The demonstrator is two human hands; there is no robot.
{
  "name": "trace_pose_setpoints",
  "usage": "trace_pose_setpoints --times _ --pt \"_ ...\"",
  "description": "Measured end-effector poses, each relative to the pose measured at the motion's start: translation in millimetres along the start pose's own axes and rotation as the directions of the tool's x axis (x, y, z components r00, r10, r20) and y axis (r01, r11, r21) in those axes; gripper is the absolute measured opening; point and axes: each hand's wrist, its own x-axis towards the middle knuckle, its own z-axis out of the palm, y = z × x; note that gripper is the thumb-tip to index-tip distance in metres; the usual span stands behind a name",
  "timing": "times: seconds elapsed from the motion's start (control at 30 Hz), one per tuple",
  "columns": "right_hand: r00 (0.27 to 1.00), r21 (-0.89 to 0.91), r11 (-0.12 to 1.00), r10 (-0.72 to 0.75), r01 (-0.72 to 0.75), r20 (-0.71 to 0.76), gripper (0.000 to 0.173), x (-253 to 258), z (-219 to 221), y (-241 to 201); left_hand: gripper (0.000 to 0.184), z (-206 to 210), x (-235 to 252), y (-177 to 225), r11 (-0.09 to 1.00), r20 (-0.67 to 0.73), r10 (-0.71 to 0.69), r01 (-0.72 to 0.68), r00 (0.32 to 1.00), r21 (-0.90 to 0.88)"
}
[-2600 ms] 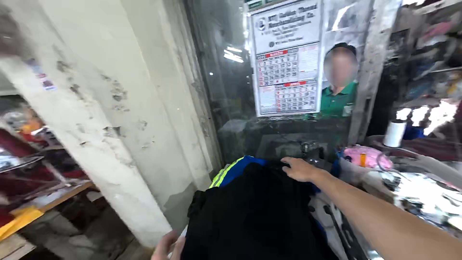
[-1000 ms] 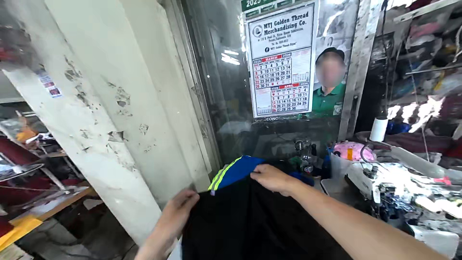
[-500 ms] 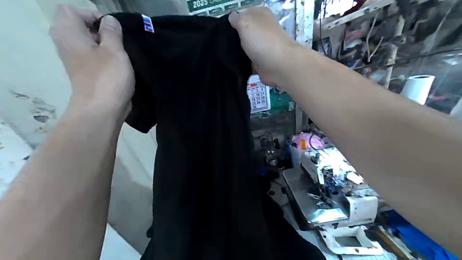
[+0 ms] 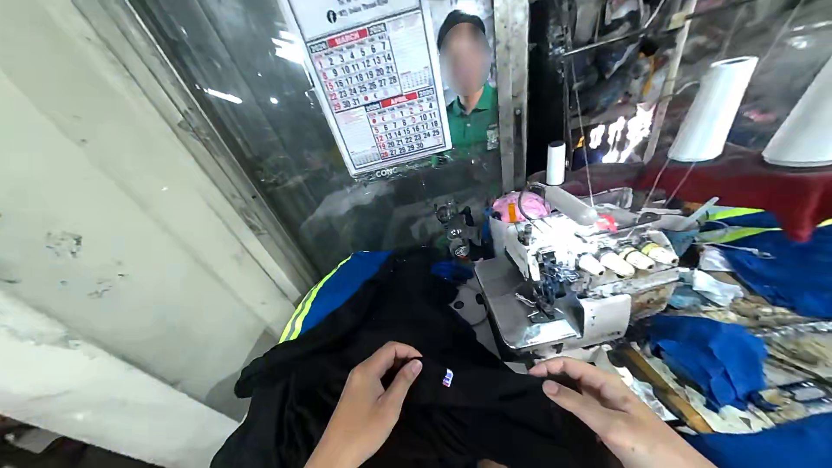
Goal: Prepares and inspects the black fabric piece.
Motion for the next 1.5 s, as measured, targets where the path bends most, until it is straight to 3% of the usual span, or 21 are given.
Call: trace_pose_setpoints --times 0.27,0.47,0.57,0.63,0.77,0.83,0.9,1.07,1.2,1.3,1.4,1.5 --pt "0.977 0.024 0.999 -0.016 0.021 -0.211 0.017 -26.1 -32.6 -32.1 0.015 9.7 0.3 39.0 0.987 -0.05 0.121 -0.125 0.991 -0.099" --pt "0.984 -0.105 0.994 0.022 -0.041 -0.174 0.015 -51.0 -42.2 10.1 0.016 45.8 -5.3 17.9 0.992 0.028 0.126 -0.126 0.992 -0.017" --pt "0.983 -0.369 0.929 -0.032 -0.038 -0.182 0.025 -58.0 -46.5 17.9 0.016 42.9 -10.1 21.1 0.992 0.055 0.125 -0.125 0.991 -0.007" --pt "0.966 -0.55 0.835 -0.153 0.015 -0.206 0.028 -55.0 -40.0 10.7 0.016 41.1 -11.2 22.4 0.991 0.065 0.131 -0.132 0.989 0.002" --pt "0.956 -0.601 0.775 -0.287 0.196 -0.059 0.029 -27.9 2.8 -11.0 0.015 41.8 -13.5 28.8 0.989 0.063 0.139 -0.136 0.988 -0.05" --pt "0.97 -0.576 0.784 -0.234 0.229 0.068 0.033 -11.4 21.6 -3.5 0.016 41.5 -15.6 34.6 0.988 0.057 0.149 -0.146 0.987 -0.055" --pt "0.973 -0.461 0.856 -0.199 0.232 0.121 0.026 -0.5 30.8 5.1 0.016 39.2 -17.5 39.5 0.988 0.042 0.152 -0.151 0.987 -0.039" --pt "0.985 -0.103 0.993 -0.041 0.059 0.168 0.022 -1.6 29.6 -0.6 0.015 45.1 -18.7 31.3 0.993 -0.001 0.119 -0.119 0.993 -0.024" --pt "0.98 -0.022 0.999 -0.04 0.045 0.193 0.025 -1.5 28.5 5.6 0.023 56.0 -20.2 23.1 0.988 -0.023 0.13 -0.127 0.991 0.093" --pt "0.987 0.012 1.0 -0.029 0.028 0.16 0.023 -0.3 28.7 5.9 0.032 45.9 -31.0 44.8 0.969 -0.12 0.157 -0.129 0.98 0.213" --pt "0.99 0.045 0.999 -0.034 0.028 0.138 0.02 2.4 31.5 7.1 0.016 51.8 -46.9 71.7 0.971 -0.209 0.188 -0.149 0.96 0.188" --pt "0.986 0.046 0.998 -0.05 0.043 0.162 0.02 4.9 35.3 5.6 0.01 79.8 -55.2 72.1 0.979 -0.224 0.178 -0.15 0.958 0.139"
